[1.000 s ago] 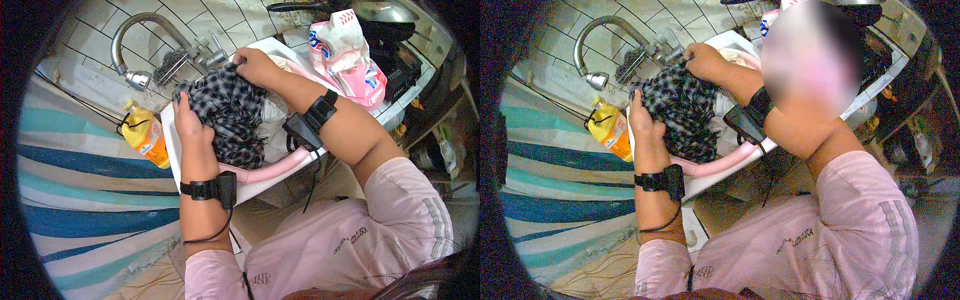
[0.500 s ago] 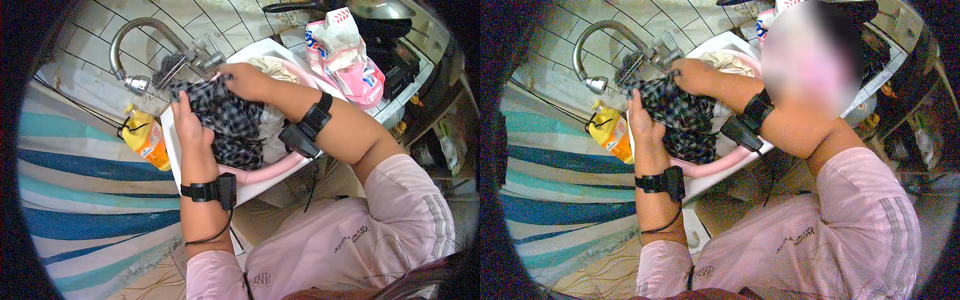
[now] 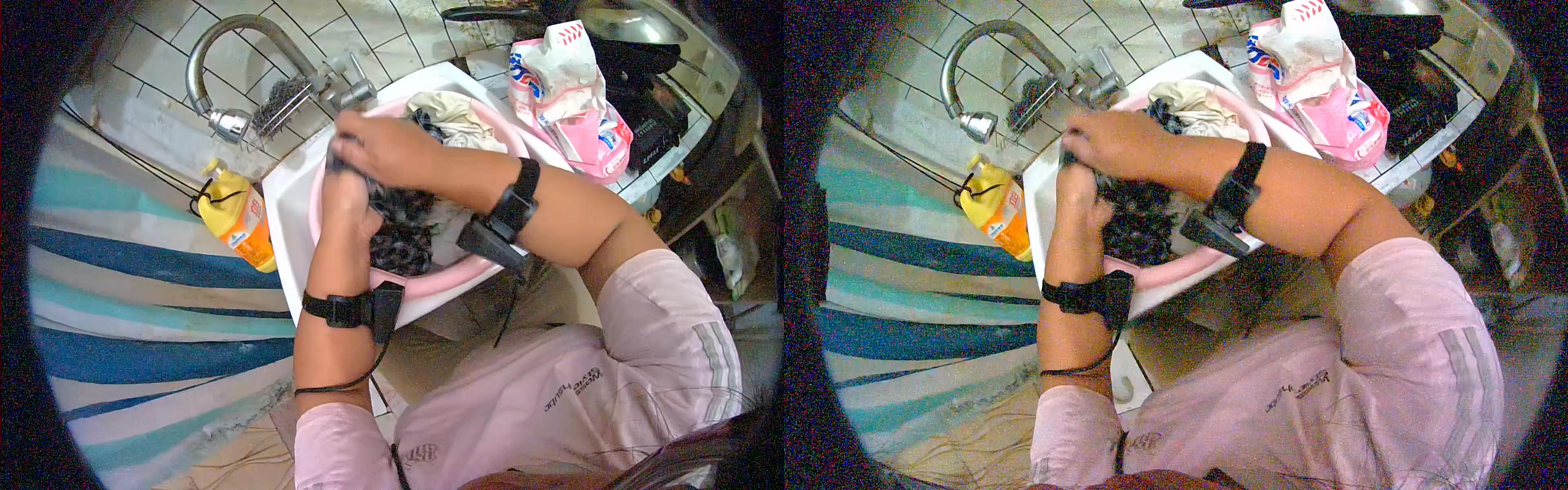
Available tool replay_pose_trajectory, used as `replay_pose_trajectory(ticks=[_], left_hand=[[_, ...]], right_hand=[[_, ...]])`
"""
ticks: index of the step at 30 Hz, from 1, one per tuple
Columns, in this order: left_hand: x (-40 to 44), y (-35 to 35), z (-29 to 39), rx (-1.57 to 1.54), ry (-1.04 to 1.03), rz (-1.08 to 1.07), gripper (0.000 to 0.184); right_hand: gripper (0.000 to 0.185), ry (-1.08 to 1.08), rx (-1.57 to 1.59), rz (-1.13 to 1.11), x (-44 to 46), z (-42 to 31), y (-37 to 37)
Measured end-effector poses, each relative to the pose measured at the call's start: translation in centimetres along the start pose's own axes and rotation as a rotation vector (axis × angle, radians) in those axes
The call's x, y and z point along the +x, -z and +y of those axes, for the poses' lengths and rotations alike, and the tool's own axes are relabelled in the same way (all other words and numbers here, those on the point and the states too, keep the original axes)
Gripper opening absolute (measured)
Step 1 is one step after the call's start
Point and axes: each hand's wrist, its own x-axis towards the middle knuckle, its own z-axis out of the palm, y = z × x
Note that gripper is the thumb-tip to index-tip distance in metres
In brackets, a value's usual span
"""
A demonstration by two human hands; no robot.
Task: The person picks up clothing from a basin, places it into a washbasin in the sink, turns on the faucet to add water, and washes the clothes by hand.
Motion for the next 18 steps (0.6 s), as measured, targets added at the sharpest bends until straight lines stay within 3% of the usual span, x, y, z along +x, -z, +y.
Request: replay_pose_trajectory(ticks=[1,3,5,6,8,9,11,12,14,17,18], left_hand=[[-0.2,-0.5,0.2,-0.029,0.094,-0.001,0.035],[0.0,-0.3,0.1,-0.036,0.08,0.005,0.036],[0.6,0.5,0.0,-0.078,0.145,-0.043,0.035],[1.3,1.6,-0.2,-0.074,0.143,-0.041,0.035],[2.6,3.6,-0.8,-0.116,0.126,-0.097,0.036],[2.5,3.3,-0.7,-0.114,0.127,-0.097,0.036],[1.8,1.7,-0.4,-0.065,-0.046,0.032,0.039],[0.8,0.5,0.0,-0.059,-0.043,0.029,0.039],[-1.1,-1.5,0.7,-0.057,0.105,-0.034,0.043],[-0.1,-0.3,0.3,-0.02,0.037,0.072,0.044],[1.7,1.6,-0.6,-0.097,-0.003,0.026,0.04]], right_hand=[[0.027,-0.203,-0.051,-0.068,0.5,0.2,0.4],[0.024,-0.184,-0.06,0.019,0.4,0.2,0.3],[0.026,-0.273,-0.08,-0.074,0.0,-1.3,1.0],[0.026,-0.272,-0.077,-0.072,-0.2,-1.5,1.0],[0.026,-0.002,-0.097,-0.256,-0.6,-1.5,0.8],[0.026,-0.003,-0.096,-0.254,-0.4,-0.9,0.5],[0.025,-0.266,-0.139,-0.109,0.4,1.4,-0.1],[0.024,-0.294,-0.171,-0.118,0.6,2.2,0.3],[0.024,-0.299,-0.168,-0.124,0.0,2.7,0.7],[0.02,-0.364,-0.177,-0.158,-0.1,1.1,0.5],[0.019,-0.281,-0.075,-0.12,0.0,1.0,-0.1]])
